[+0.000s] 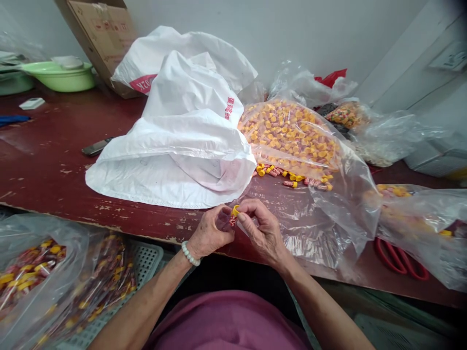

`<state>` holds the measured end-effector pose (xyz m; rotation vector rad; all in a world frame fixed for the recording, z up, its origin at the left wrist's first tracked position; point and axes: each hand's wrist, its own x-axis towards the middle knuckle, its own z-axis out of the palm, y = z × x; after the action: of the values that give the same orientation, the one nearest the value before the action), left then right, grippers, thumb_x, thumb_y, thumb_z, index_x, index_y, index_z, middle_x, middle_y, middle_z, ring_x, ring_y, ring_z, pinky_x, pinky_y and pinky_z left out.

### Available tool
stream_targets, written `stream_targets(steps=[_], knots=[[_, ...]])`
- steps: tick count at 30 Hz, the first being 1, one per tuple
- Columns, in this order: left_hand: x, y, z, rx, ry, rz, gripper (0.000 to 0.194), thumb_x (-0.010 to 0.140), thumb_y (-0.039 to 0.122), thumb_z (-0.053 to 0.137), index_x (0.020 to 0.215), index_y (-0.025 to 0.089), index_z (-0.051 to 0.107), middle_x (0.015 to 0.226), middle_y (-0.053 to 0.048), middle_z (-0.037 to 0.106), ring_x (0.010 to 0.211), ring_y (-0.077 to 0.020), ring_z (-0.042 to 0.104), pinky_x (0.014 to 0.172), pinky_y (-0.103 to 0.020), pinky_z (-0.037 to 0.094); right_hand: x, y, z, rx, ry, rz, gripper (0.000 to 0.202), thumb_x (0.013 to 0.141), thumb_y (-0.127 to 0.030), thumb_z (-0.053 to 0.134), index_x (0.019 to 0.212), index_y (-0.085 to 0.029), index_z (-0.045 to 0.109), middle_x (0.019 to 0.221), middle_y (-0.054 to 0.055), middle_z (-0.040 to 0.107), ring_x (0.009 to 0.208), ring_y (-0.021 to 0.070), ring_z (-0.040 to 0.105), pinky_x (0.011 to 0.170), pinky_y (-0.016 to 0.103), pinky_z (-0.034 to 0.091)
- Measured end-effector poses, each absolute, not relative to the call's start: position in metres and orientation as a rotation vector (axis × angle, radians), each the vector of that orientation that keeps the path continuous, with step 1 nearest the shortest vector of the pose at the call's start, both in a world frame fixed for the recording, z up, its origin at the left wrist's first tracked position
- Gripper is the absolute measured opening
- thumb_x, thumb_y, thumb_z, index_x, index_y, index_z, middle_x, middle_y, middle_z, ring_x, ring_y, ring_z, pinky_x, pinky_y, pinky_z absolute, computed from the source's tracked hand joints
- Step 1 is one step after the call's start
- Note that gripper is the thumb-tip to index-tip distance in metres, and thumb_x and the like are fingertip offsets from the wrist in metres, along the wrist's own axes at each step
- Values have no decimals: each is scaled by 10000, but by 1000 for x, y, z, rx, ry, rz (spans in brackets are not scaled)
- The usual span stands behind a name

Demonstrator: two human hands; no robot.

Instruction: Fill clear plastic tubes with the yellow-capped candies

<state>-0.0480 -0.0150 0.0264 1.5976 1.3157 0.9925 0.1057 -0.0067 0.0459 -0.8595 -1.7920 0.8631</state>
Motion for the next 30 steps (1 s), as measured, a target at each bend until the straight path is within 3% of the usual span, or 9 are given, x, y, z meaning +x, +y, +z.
stream_targets(steps=[6,13,20,25,30], knots=[[-45,-13,29,1554,1262,1010,280,600,110,612,874,129,561,814,-15,616,727,-127,555,672,-231,445,112,-13,37,-913,-2045,468,178,886,-202,483,1016,-230,601,1067,66,523,1015,192,478,898,402,400],[-50,-2,21,1483,1357,960,271,561,60,558,819,141,551,721,18,587,662,-117,534,622,-229,425,128,12,41,-902,-2184,530,251,913,-308,458,1094,-244,620,1146,77,498,1131,201,448,972,401,391],[-47,-1,15,1325,1243,993,313,548,69,586,851,139,553,697,33,568,592,-85,486,540,-195,391,126,12,43,-890,-2273,413,274,883,-310,505,1126,-243,613,1191,86,495,1095,220,452,954,421,387],[-43,-4,10,1195,1247,983,434,440,-13,556,853,121,555,741,14,600,636,-94,517,550,-188,418,115,-9,30,-892,-2295,258,359,852,-313,538,1195,-208,552,1237,103,500,1089,237,454,932,429,375],[-46,-4,25,1039,1150,921,315,524,61,580,826,144,539,631,58,529,409,-40,417,346,-158,276,125,9,32,-865,-2344,288,494,840,-444,540,1281,-232,476,1305,107,445,1159,254,425,956,446,367]])
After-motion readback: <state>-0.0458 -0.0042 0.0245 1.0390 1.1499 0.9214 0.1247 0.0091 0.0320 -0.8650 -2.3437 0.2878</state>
